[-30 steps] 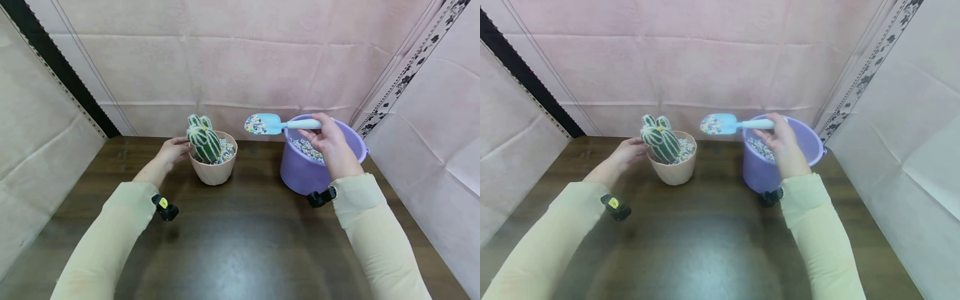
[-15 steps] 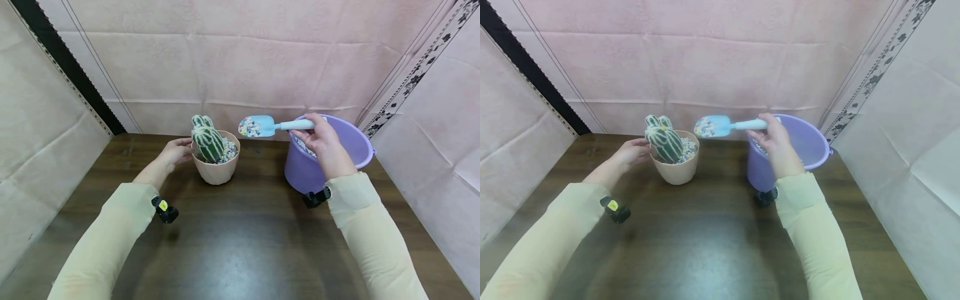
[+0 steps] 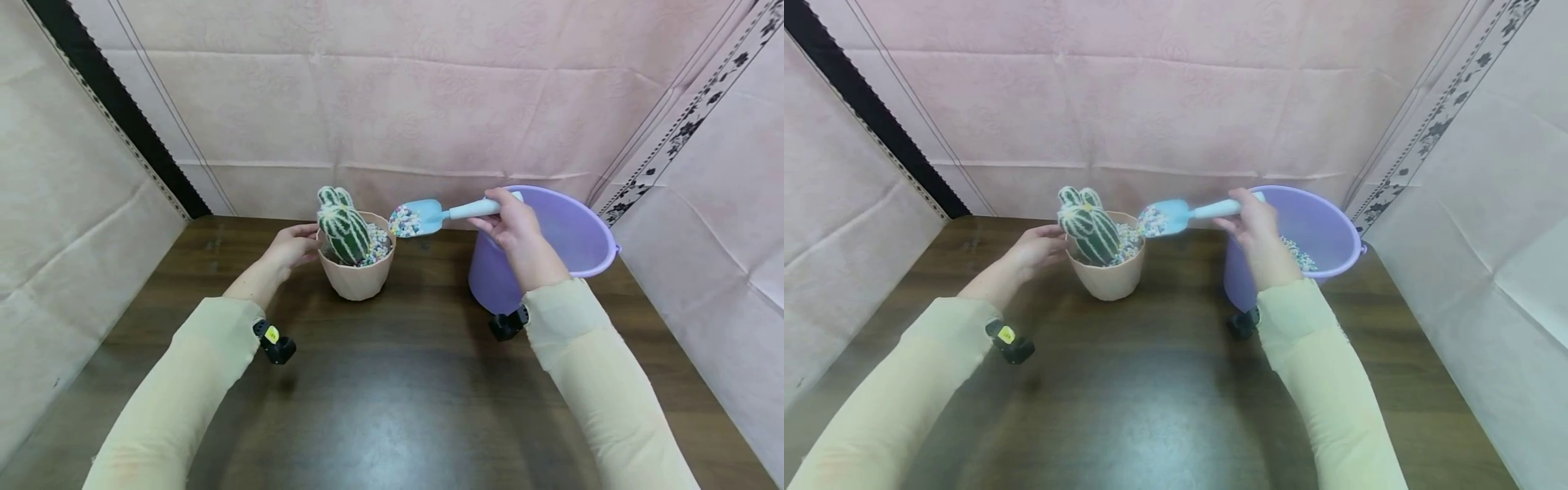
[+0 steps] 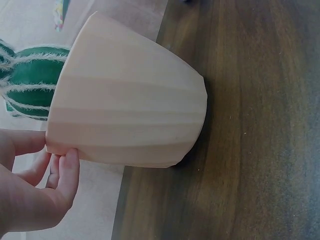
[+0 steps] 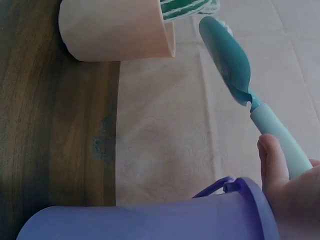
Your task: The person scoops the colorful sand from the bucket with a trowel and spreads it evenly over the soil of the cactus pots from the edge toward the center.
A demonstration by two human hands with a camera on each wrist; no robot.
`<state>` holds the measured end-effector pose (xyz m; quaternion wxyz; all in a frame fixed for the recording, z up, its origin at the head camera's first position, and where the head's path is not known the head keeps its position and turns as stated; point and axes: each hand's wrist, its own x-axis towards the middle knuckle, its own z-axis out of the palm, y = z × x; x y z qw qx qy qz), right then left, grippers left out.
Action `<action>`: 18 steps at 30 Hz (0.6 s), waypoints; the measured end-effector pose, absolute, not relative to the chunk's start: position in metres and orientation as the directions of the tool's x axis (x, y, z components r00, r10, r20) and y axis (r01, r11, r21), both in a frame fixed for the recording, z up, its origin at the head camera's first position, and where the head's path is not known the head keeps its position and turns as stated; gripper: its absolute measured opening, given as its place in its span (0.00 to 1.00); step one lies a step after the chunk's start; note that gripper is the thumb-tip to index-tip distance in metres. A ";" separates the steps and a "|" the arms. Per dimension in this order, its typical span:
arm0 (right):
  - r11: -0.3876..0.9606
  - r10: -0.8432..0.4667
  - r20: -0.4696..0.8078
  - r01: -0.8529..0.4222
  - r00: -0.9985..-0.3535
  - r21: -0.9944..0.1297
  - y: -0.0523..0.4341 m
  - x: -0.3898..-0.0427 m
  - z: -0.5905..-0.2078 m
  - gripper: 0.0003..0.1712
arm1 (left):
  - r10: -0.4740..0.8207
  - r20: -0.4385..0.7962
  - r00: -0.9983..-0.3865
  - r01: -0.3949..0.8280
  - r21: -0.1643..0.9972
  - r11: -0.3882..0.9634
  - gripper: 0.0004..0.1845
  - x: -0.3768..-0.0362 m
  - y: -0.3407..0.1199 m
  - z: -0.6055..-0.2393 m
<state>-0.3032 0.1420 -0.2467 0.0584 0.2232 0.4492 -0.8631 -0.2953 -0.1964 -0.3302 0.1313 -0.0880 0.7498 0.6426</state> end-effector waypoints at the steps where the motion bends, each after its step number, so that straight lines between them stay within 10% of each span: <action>1: -0.569 0.120 -0.426 0.290 -0.897 -0.770 0.139 -0.303 -0.247 0.06 | 0.038 -0.309 -0.950 -0.300 0.941 0.154 0.27 -0.295 -0.197 -0.330; 18: -0.320 0.244 -0.293 0.209 -0.924 -0.924 0.119 -0.309 -0.252 0.09 | 0.034 -0.296 -0.955 -0.290 0.949 0.122 0.26 -0.296 -0.196 -0.331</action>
